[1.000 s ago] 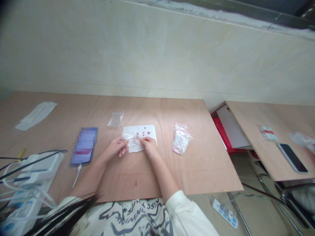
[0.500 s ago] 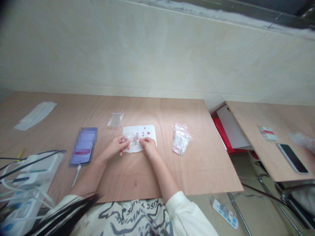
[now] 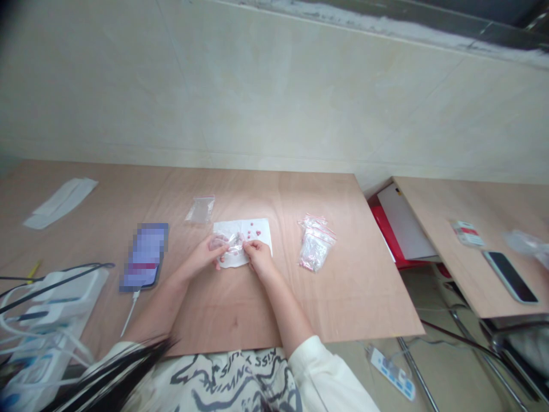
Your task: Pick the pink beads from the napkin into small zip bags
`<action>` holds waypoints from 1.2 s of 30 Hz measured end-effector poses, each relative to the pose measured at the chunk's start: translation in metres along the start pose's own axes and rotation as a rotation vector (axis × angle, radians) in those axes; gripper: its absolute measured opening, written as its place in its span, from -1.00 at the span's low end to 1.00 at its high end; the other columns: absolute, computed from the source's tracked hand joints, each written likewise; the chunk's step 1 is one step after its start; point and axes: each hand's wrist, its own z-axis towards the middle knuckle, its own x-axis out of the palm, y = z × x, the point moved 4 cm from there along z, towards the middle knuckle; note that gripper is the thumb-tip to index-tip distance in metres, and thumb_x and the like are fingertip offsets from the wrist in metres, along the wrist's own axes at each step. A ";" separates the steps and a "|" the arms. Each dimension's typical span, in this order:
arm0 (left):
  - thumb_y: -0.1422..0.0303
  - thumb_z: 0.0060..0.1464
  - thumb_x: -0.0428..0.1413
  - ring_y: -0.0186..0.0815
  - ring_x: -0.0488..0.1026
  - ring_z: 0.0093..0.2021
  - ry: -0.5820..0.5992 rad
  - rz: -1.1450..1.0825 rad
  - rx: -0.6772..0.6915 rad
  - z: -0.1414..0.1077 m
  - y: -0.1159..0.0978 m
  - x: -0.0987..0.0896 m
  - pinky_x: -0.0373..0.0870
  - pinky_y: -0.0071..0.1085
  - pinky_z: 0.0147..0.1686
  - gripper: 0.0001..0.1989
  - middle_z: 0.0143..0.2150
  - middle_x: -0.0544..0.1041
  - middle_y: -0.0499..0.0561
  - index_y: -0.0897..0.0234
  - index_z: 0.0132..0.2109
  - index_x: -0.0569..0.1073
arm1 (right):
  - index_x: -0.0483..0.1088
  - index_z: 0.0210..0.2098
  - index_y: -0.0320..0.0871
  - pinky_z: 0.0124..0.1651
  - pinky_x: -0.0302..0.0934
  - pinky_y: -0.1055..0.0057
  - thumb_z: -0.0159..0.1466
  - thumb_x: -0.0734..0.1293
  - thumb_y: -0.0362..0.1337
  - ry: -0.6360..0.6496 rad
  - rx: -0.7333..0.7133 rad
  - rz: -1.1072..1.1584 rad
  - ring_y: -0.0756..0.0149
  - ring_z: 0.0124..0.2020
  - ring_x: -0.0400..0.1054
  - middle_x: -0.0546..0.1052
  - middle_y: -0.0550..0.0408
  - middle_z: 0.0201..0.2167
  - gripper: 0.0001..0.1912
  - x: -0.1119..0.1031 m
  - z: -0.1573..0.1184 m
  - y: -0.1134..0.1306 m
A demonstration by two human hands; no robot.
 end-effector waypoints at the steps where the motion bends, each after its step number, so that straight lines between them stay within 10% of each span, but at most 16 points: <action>1: 0.25 -0.25 0.19 -0.49 0.30 -0.66 -0.006 0.011 0.011 -0.001 -0.001 0.000 0.26 -0.60 -0.83 -0.67 -0.53 0.35 -0.13 0.34 -0.33 0.30 | 0.16 -0.61 -0.14 -0.81 -0.29 0.55 -0.05 0.32 -0.05 0.005 -0.002 0.005 0.59 -0.86 -0.18 0.01 0.39 -0.87 -0.67 0.000 0.000 0.000; 16: 0.24 -0.29 0.20 -0.46 0.30 -0.62 -0.100 -0.012 0.012 -0.002 -0.004 -0.005 0.27 -0.58 -0.79 -0.68 -0.56 0.37 -0.10 0.36 -0.39 0.33 | 0.22 -0.52 -0.14 -0.75 -0.30 0.54 -0.08 0.34 -0.06 0.019 -0.030 0.017 0.58 -0.83 -0.18 0.05 0.40 -0.84 -0.69 -0.003 -0.008 0.007; 23: 0.24 -0.27 0.20 -0.43 0.35 -0.56 -0.196 -0.136 0.045 -0.010 0.003 -0.014 0.30 -0.58 -0.71 -0.66 -0.49 0.43 -0.06 0.36 -0.35 0.35 | 0.23 -0.44 -0.15 -0.52 0.00 0.49 0.00 0.29 -0.20 -0.235 -0.317 -0.342 0.46 -0.62 0.08 0.20 0.27 -0.65 -0.81 -0.006 -0.020 -0.005; 29: 0.26 -0.21 0.19 -0.45 0.35 -0.54 -0.190 -0.192 0.065 -0.018 0.016 -0.025 0.28 -0.60 -0.67 -0.69 -0.45 0.44 -0.05 0.36 -0.32 0.35 | 0.26 -0.32 -0.17 -0.28 0.13 0.36 0.06 0.23 -0.37 -0.160 -0.519 -0.650 0.32 -0.38 0.19 0.33 0.06 -0.38 -0.84 0.026 -0.043 -0.024; 36: 0.26 -0.24 0.21 -0.37 0.44 -0.45 -0.212 -0.203 0.048 -0.029 0.010 -0.018 0.36 -0.52 -0.52 -0.65 -0.45 0.47 -0.05 0.35 -0.30 0.34 | 0.29 -0.33 -0.18 -0.41 0.14 0.42 0.14 0.19 -0.16 -0.140 -0.365 -0.397 0.39 -0.50 0.20 0.37 0.07 -0.42 -0.79 0.024 -0.042 -0.010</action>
